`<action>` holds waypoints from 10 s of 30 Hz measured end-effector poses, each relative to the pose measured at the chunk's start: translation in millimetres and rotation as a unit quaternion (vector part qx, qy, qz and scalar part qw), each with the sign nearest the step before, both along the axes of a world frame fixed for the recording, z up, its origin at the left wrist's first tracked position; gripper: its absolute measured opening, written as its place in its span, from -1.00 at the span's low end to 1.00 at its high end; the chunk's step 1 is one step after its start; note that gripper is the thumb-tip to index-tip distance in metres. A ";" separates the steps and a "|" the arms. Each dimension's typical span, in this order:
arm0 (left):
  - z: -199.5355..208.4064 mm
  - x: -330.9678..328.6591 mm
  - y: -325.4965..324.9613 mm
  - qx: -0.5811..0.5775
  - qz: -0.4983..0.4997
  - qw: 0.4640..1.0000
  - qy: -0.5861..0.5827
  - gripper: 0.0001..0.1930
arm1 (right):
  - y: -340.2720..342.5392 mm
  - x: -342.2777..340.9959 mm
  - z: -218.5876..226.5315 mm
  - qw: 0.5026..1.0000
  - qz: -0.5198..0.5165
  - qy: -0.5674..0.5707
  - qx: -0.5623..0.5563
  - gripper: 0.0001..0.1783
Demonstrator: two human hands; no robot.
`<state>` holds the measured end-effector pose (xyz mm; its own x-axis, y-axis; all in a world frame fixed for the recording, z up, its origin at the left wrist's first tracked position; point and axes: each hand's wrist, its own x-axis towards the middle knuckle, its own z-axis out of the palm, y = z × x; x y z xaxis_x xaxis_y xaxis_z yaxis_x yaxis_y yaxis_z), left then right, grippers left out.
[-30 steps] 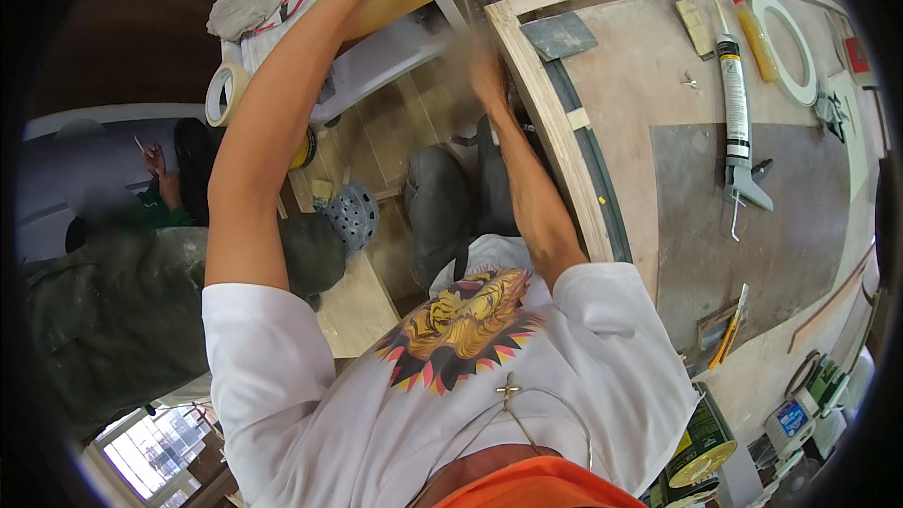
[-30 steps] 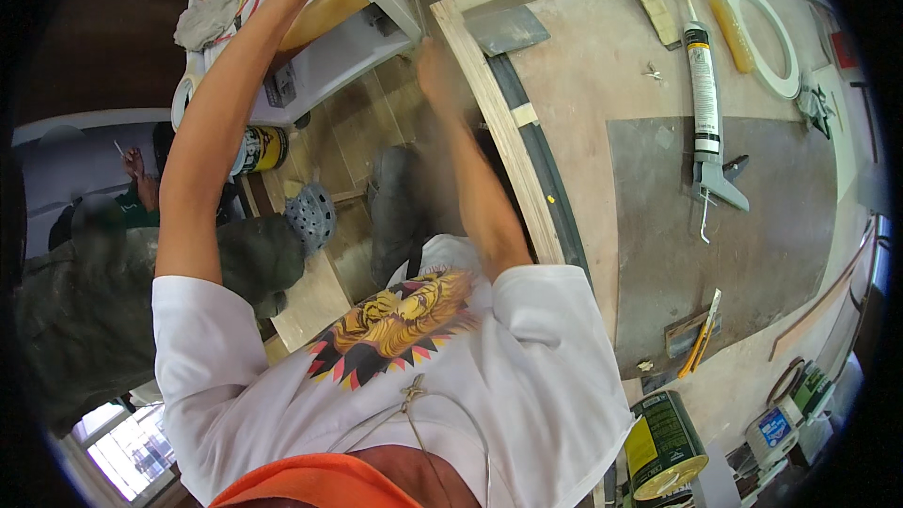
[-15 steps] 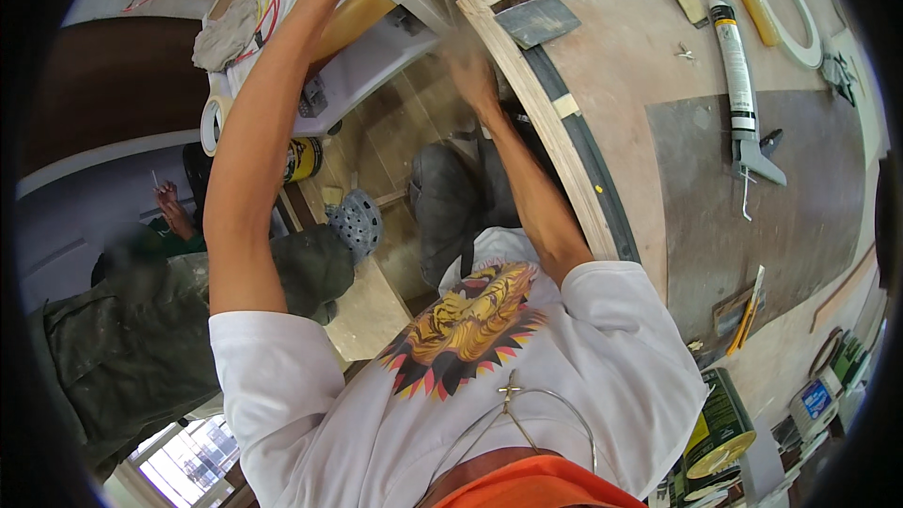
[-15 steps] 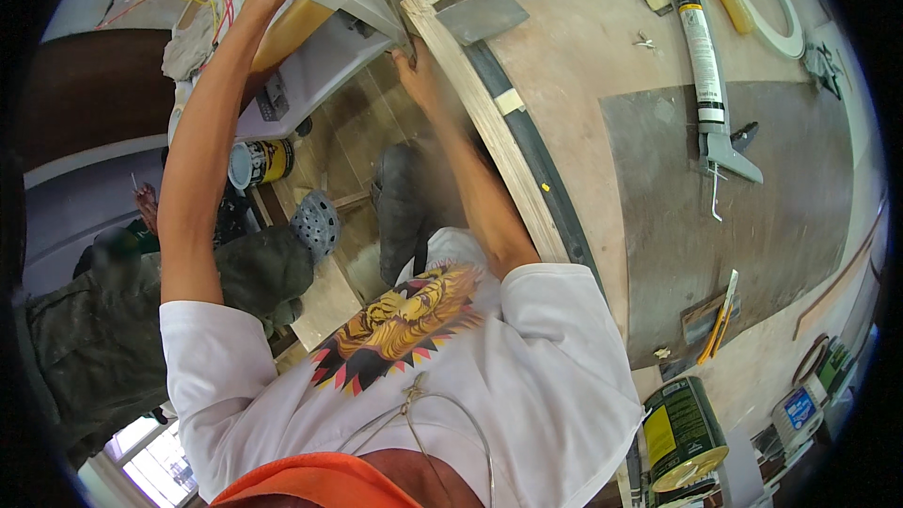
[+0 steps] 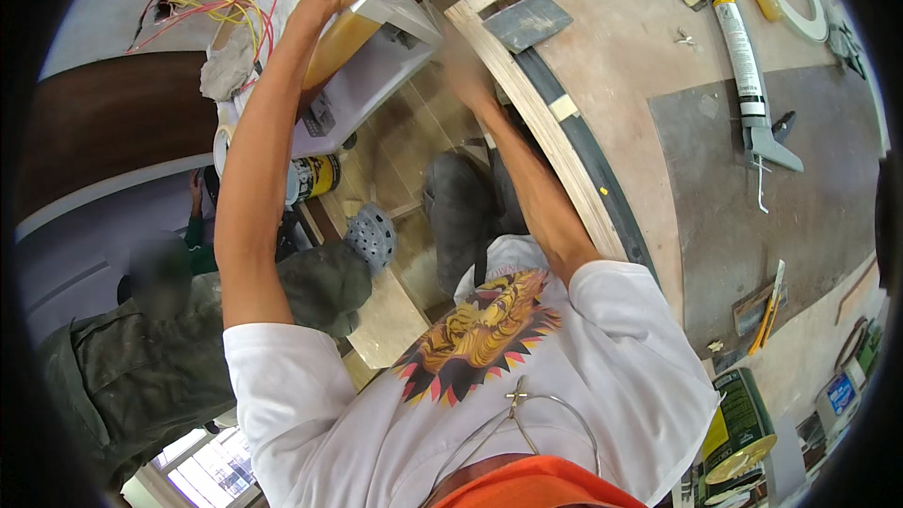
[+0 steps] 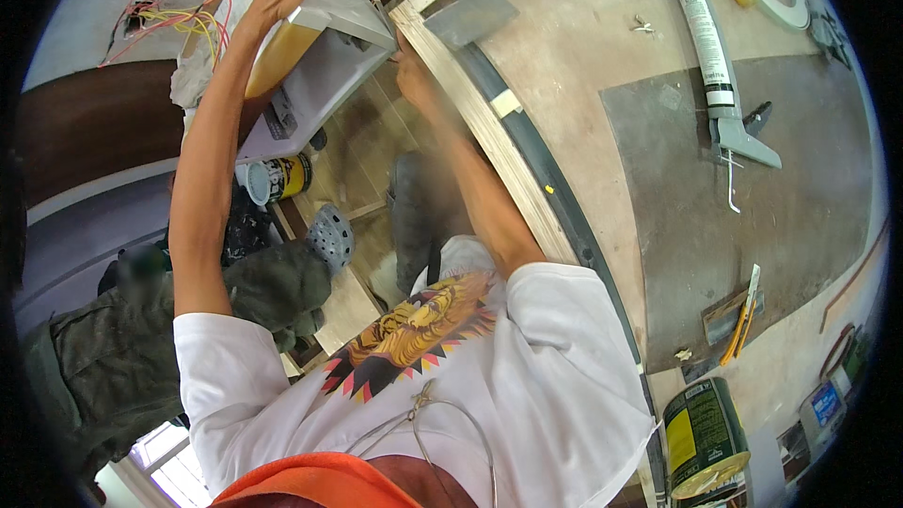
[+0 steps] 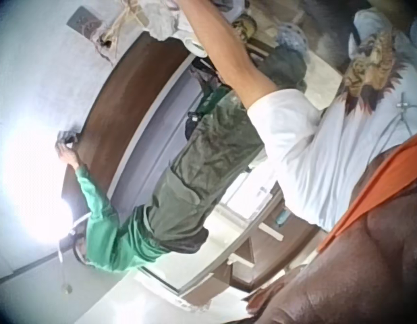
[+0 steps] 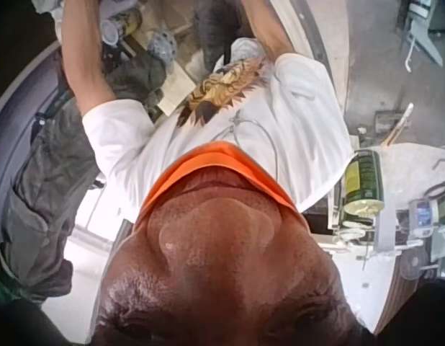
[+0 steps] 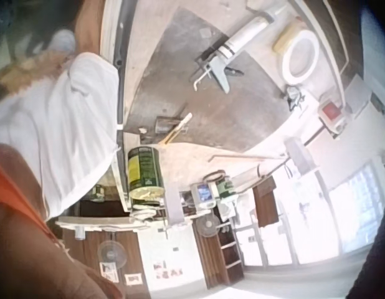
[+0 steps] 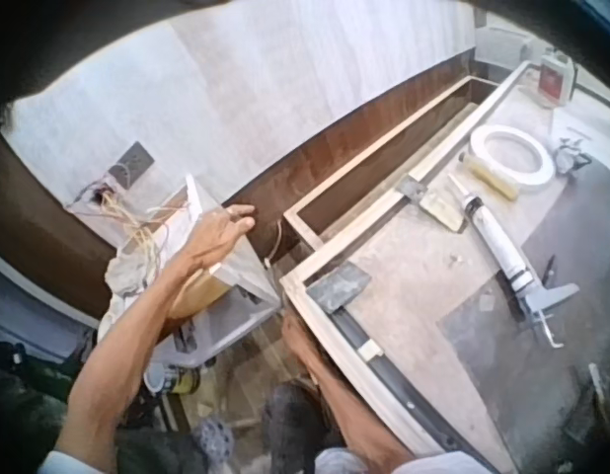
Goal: The person assembles a white drawer unit by wiping surfaces, applying tape, and sanding edges. They handle a drawer, tape, and sandpaper while working on the floor in a workshop.
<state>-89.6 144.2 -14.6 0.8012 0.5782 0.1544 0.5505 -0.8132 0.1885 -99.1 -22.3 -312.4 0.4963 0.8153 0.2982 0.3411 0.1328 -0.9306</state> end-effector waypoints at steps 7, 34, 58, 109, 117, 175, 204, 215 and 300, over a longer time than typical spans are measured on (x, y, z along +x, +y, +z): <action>9.2 11.9 -8.5 -0.042 0.017 0.999 -0.017 -0.44 | -3.8 28.3 46.2 0.997 -0.072 0.002 -0.039 -0.46; -1.1 5.0 6.6 -0.005 -0.009 1.000 0.016 -0.45 | 8.5 17.4 43.5 0.996 0.019 0.010 -0.087 -0.41; -19.1 -18.0 20.6 0.039 -0.023 0.999 0.026 -0.42 | 2.0 -0.1 126.8 0.991 -0.116 -0.013 0.064 -0.42; -11.9 -12.1 11.2 0.015 -0.005 1.000 0.010 -0.43 | 0.4 9.4 126.6 0.995 -0.028 0.083 0.035 -0.41; -11.1 -6.9 18.7 0.018 -0.010 1.000 0.009 -0.46 | -3.7 2.3 118.8 0.991 -0.075 0.079 0.081 -0.44; -7.1 -10.2 4.2 0.035 -0.008 0.998 -0.046 -0.51 | 31.8 0.2 158.3 0.980 -0.016 0.094 0.174 -0.17; -8.3 -6.4 7.4 -0.004 0.036 0.999 -0.032 -0.44 | 23.9 7.7 130.8 0.981 -0.069 0.102 0.149 -0.51; -6.3 2.5 0.2 -0.018 0.043 0.999 -0.026 -0.45 | -45.6 85.7 159.6 0.987 -0.131 -0.074 0.062 -0.64; -24.5 26.0 12.1 -0.076 -0.017 0.995 -0.059 -0.40 | 45.8 10.8 92.6 0.955 -0.131 0.163 0.212 -0.56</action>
